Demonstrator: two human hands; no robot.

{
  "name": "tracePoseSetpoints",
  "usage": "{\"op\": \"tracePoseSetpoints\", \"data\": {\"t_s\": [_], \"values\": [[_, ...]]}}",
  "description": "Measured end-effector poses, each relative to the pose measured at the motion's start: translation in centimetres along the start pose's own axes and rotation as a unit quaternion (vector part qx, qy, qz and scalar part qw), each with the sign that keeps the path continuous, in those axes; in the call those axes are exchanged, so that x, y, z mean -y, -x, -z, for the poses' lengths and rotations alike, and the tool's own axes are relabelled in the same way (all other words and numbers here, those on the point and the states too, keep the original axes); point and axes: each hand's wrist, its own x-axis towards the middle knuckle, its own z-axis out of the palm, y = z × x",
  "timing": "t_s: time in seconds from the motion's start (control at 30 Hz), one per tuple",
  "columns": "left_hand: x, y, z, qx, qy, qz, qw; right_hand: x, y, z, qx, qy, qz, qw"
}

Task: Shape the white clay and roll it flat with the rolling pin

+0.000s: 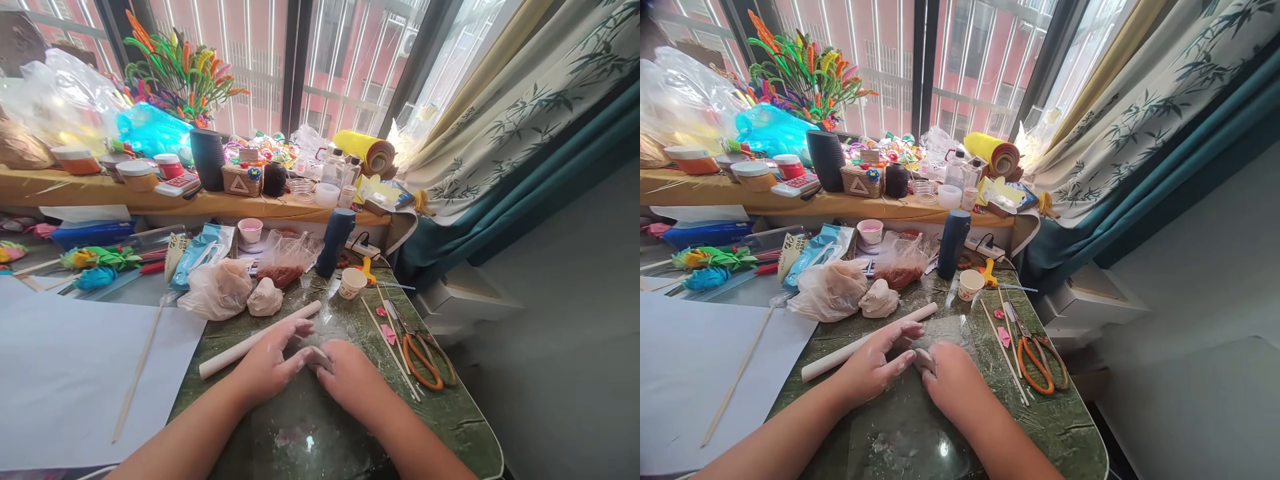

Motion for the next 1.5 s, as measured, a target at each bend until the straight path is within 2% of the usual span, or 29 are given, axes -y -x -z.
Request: {"op": "tracePoseSetpoints", "data": {"t_s": [0.13,0.33,0.43,0.63,0.73,0.83,0.97,1.03,1.13,1.23,1.3,1.4,1.5], "values": [[-0.2,0.0,-0.1,0.031,-0.066,-0.008,0.997,0.0,0.2,0.3,0.014,0.001,-0.009,1.000],[-0.2,-0.4,-0.4,0.040,-0.124,-0.017,0.991,-0.5,0.6,0.9,-0.012,-0.085,-0.030,0.996],[-0.5,-0.2,-0.2,0.044,-0.125,-0.024,0.991,-0.7,0.9,0.5,-0.021,-0.073,-0.032,0.997],[-1.0,-0.6,0.0,0.085,-0.142,-0.034,0.986,-0.8,1.1,-0.6,-0.038,-0.049,0.021,0.998],[-0.9,-0.7,0.0,0.104,-0.161,-0.052,0.980,-0.9,1.3,-0.7,-0.039,-0.038,0.010,0.998],[-0.8,-0.5,0.0,0.080,-0.127,-0.044,0.988,-1.0,1.7,-0.4,-0.053,-0.104,0.006,0.993],[-0.8,-0.5,0.0,0.033,-0.080,0.002,0.996,-1.5,1.8,-0.4,-0.086,-0.218,0.024,0.972],[-0.8,-0.6,-0.1,0.053,-0.108,0.011,0.993,-1.9,1.6,-0.8,-0.095,-0.191,0.032,0.977],[-0.8,-0.6,-0.3,0.090,-0.149,-0.008,0.985,-2.4,1.2,-1.7,-0.090,-0.112,0.060,0.988],[-0.7,-0.4,-0.4,0.067,-0.150,-0.035,0.986,-2.6,1.2,-2.2,-0.093,-0.085,0.075,0.989],[-0.7,-0.3,-0.3,0.052,-0.145,-0.046,0.987,-2.6,1.3,-2.2,-0.104,-0.096,0.073,0.987],[-0.6,-0.4,-0.2,0.048,-0.144,-0.026,0.988,-2.3,1.5,-2.0,-0.134,-0.136,0.075,0.979],[-0.4,-0.5,-0.1,0.043,-0.133,-0.011,0.990,-1.8,1.5,-1.4,-0.124,-0.206,0.091,0.966]]}}
